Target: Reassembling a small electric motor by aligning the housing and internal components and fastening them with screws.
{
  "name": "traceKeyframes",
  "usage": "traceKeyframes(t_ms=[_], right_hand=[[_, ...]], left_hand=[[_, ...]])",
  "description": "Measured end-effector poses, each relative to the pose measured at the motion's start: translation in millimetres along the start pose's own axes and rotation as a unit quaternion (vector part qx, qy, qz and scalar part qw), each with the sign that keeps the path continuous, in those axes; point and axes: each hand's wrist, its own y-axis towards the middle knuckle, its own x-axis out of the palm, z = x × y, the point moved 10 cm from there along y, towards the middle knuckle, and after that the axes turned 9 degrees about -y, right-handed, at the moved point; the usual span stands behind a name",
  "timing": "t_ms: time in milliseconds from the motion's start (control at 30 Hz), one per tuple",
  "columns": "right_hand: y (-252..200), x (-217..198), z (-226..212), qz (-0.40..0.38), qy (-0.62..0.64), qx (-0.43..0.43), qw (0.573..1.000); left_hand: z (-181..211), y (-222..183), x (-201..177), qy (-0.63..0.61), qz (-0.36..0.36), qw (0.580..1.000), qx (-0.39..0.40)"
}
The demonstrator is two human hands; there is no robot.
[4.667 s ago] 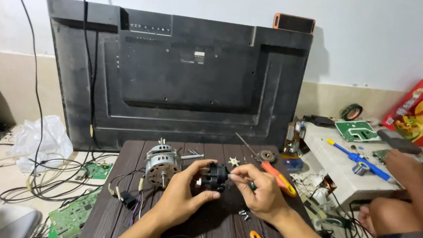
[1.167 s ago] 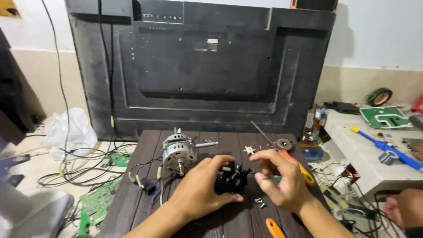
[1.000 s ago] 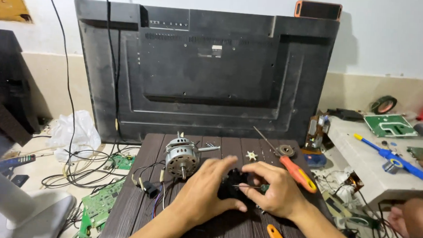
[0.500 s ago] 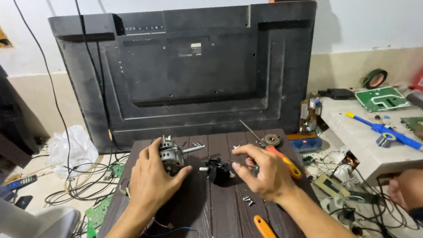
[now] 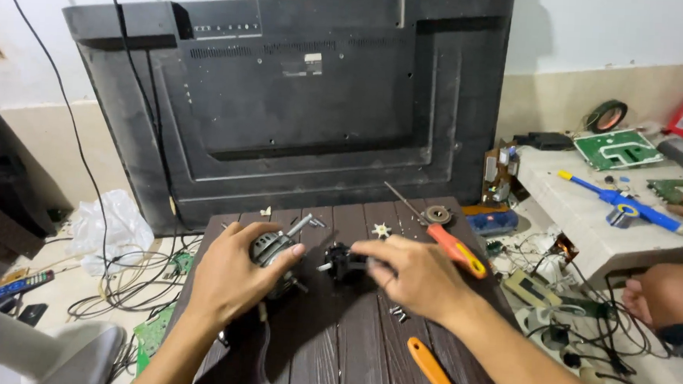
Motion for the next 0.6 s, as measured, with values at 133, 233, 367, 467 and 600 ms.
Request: traceKeyframes(t_ms=[133,233,367,467,600], right_hand=[[-3,0,20,0.001,-0.041,0.091,0.995],[-4,11,34,-0.017,-0.010,0.104,0.994],[-7,17,25,-0.030,0.018,0.053,0.998],[-7,18,6,-0.057,0.039,0.031,0.997],[-5,-8,-14,-0.004,0.055,0.007,0.998]], left_hand=[[-3,-3,8,-0.082,-0.055,0.995,-0.014],[-4,-2,1,-0.040,-0.039,0.998,-0.013],[-1,-7,-3,-0.044,-0.053,0.998,-0.016],[-2,-4,-1,-0.045,-0.027,0.998,0.030],[12,-1,-7,0.078,0.079,0.980,0.167]])
